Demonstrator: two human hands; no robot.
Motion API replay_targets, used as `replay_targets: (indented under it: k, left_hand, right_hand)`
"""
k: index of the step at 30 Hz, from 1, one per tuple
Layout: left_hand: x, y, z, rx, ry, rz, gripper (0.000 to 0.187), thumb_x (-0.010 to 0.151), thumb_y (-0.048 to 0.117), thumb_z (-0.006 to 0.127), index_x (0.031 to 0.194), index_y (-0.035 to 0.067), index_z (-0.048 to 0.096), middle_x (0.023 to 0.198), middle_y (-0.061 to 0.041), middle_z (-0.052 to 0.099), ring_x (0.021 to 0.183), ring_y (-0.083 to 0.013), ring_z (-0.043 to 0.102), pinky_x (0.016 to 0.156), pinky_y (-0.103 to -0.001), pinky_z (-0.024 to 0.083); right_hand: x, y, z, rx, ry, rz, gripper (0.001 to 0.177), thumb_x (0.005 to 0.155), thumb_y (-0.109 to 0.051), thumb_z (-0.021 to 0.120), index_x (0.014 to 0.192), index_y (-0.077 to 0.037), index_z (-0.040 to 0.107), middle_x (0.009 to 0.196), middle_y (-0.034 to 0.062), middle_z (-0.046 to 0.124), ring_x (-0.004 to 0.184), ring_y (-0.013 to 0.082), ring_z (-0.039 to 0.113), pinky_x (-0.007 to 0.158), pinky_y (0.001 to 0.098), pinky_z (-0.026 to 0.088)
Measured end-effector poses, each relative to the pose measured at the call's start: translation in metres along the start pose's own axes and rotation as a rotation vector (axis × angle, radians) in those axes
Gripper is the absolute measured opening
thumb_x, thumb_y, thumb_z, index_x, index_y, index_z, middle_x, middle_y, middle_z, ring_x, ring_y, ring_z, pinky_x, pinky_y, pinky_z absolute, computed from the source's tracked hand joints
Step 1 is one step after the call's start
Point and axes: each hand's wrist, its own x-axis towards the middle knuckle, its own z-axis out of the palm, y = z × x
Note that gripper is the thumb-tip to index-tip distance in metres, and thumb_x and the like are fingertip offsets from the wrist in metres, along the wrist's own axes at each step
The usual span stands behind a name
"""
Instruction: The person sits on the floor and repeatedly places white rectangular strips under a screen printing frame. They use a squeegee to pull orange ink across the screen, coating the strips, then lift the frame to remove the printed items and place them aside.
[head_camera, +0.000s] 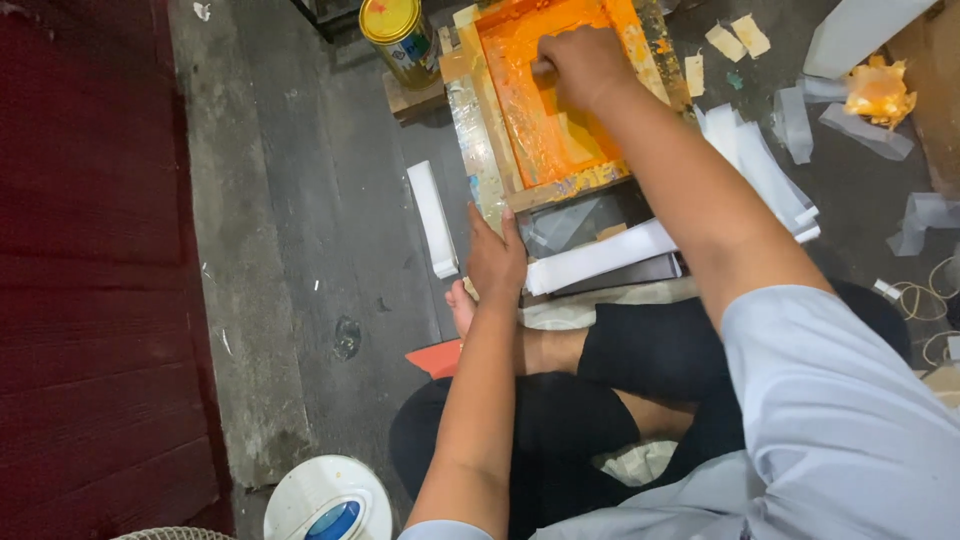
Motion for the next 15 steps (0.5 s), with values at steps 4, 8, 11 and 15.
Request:
replay_targets:
  k: [4, 8, 11, 15]
  left_hand:
    - [0.003, -0.004, 0.003, 0.005, 0.003, 0.008, 0.081, 0.097, 0.061, 0.025, 0.162, 0.012, 0.016, 0.161, -0.018, 0.039, 0.133, -0.0437, 0.051, 0.097, -0.058, 0.045]
    - [0.004, -0.006, 0.004, -0.024, 0.004, 0.012, 0.082, 0.097, 0.061, 0.026, 0.162, 0.012, 0.016, 0.159, -0.019, 0.041, 0.13, -0.0453, 0.053, 0.095, -0.058, 0.046]
    - [0.005, -0.007, 0.005, -0.03, 0.005, 0.013, 0.081, 0.098, 0.061, 0.027, 0.162, 0.012, 0.016, 0.158, -0.02, 0.042, 0.131, -0.044, 0.053, 0.095, -0.058, 0.046]
    - [0.006, -0.009, 0.007, -0.007, 0.005, 0.012, 0.081, 0.097, 0.062, 0.025, 0.162, 0.013, 0.017, 0.159, -0.019, 0.041, 0.129, -0.0461, 0.054, 0.096, -0.059, 0.044]
  right_hand:
    - [-0.031, -0.004, -0.021, -0.03, -0.104, -0.036, 0.04, 0.067, -0.004, 0.076, 0.099, -0.026, 0.069, 0.098, -0.0013, 0.075, 0.09, 0.0306, 0.072, 0.068, 0.0422, 0.05]
    - [-0.076, -0.027, -0.086, 0.073, -0.403, -0.02, 0.024, 0.083, -0.002, 0.063, 0.096, -0.023, 0.066, 0.103, -0.0048, 0.075, 0.09, 0.0254, 0.069, 0.067, 0.0417, 0.05]
    - [-0.093, -0.027, -0.102, 0.086, -0.614, -0.036, 0.022, 0.084, -0.004, 0.057, 0.095, -0.022, 0.062, 0.1, -0.0045, 0.076, 0.083, 0.0235, 0.067, 0.063, 0.0385, 0.045]
    - [-0.088, -0.046, -0.148, 0.125, -0.707, 0.094, 0.038, 0.097, -0.011, 0.058, 0.13, -0.027, 0.066, 0.119, 0.0029, 0.073, 0.106, 0.027, 0.067, 0.089, 0.0426, 0.056]
